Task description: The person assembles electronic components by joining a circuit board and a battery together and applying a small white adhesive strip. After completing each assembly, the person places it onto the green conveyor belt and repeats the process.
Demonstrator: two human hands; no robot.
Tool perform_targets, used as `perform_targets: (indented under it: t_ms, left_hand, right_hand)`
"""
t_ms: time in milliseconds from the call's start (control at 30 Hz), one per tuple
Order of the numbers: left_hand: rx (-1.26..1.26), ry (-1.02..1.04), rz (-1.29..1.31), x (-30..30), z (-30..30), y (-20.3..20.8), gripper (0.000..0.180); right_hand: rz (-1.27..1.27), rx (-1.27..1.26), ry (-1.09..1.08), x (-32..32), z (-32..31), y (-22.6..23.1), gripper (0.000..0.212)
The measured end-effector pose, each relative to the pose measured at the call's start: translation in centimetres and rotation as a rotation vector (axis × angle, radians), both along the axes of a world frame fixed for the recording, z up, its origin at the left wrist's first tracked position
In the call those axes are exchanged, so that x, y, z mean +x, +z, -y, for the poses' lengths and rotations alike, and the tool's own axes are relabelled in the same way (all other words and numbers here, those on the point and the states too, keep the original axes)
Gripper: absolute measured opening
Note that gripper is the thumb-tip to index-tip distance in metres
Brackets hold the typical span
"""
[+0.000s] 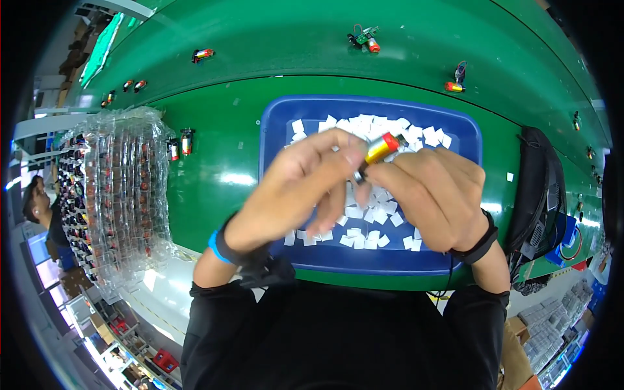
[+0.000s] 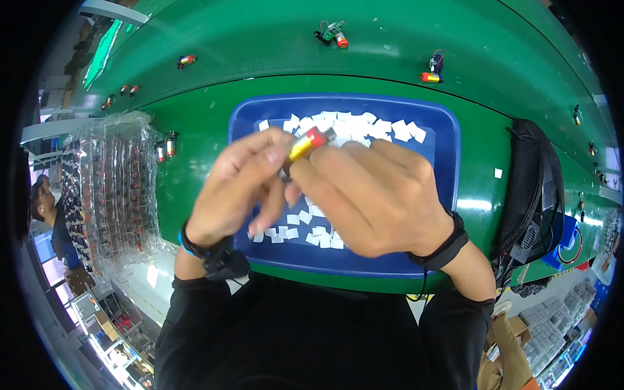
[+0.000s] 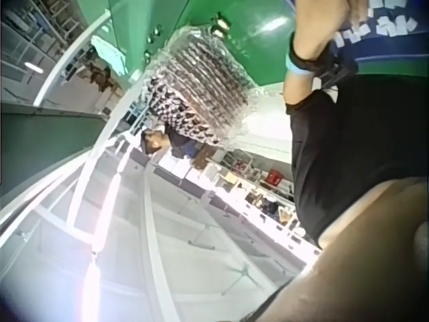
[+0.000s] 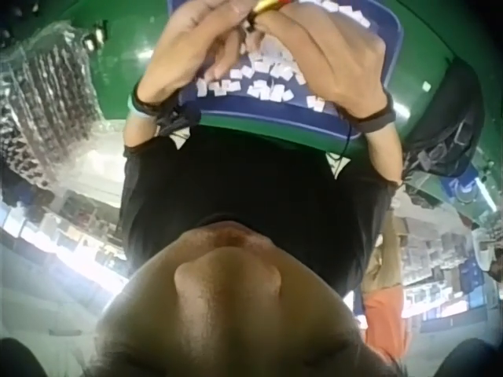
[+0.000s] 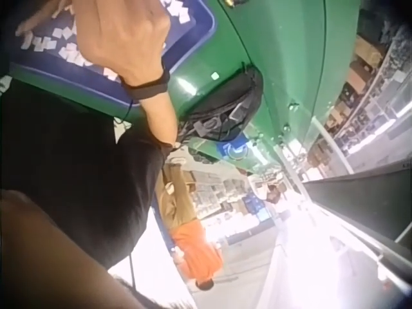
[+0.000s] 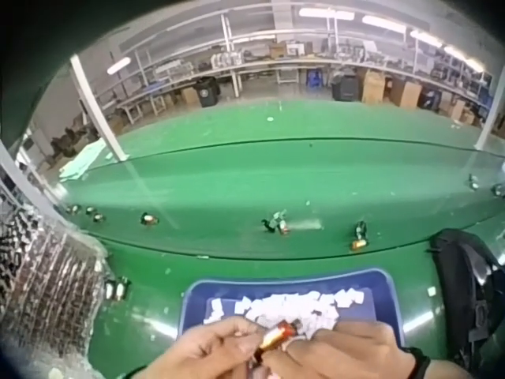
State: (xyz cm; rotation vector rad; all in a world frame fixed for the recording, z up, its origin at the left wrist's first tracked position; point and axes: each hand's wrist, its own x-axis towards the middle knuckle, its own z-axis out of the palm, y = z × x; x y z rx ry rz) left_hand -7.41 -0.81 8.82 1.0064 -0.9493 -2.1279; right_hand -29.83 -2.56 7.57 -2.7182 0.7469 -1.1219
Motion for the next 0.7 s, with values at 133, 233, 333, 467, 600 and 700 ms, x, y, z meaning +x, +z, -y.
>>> perform_targets:
  t_ms: [133, 233, 333, 467, 600, 700]
  left_hand:
    - [-0.436, 0.111, 0.496, 2.4, 7.5, -0.3, 0.032]
    - [-0.490, 0.002, 0.902, 7.4, 16.3, -4.8, 0.043]
    - [-0.753, -0.160, 1.163, 9.1, 22.1, -9.6, 0.047]
    - [-1.960, 0.374, 1.429, 4.9, 23.7, -9.7, 0.050]
    - [-1.137, -0.123, 1.271, -0.1, 22.7, -8.8, 0.039]
    - [-0.925, -0.117, 1.065, 0.5, 21.7, -8.8, 0.026]
  right_hand:
    - [0.053, 0.076, -0.029, -0.2, -0.3, 0.3, 0.023]
    - [0.073, 0.123, -0.023, 0.2, -0.7, 0.7, 0.022]
    - [0.029, 0.165, -0.060, 0.4, -0.6, 0.7, 0.022]
    - [0.038, 0.105, -0.097, 0.2, -0.4, 0.7, 0.026]
    - [-0.099, 0.076, -0.145, -0.5, -0.1, 0.8, 0.028]
    - [-0.151, 0.103, -0.171, -0.6, 0.0, 1.4, 0.025]
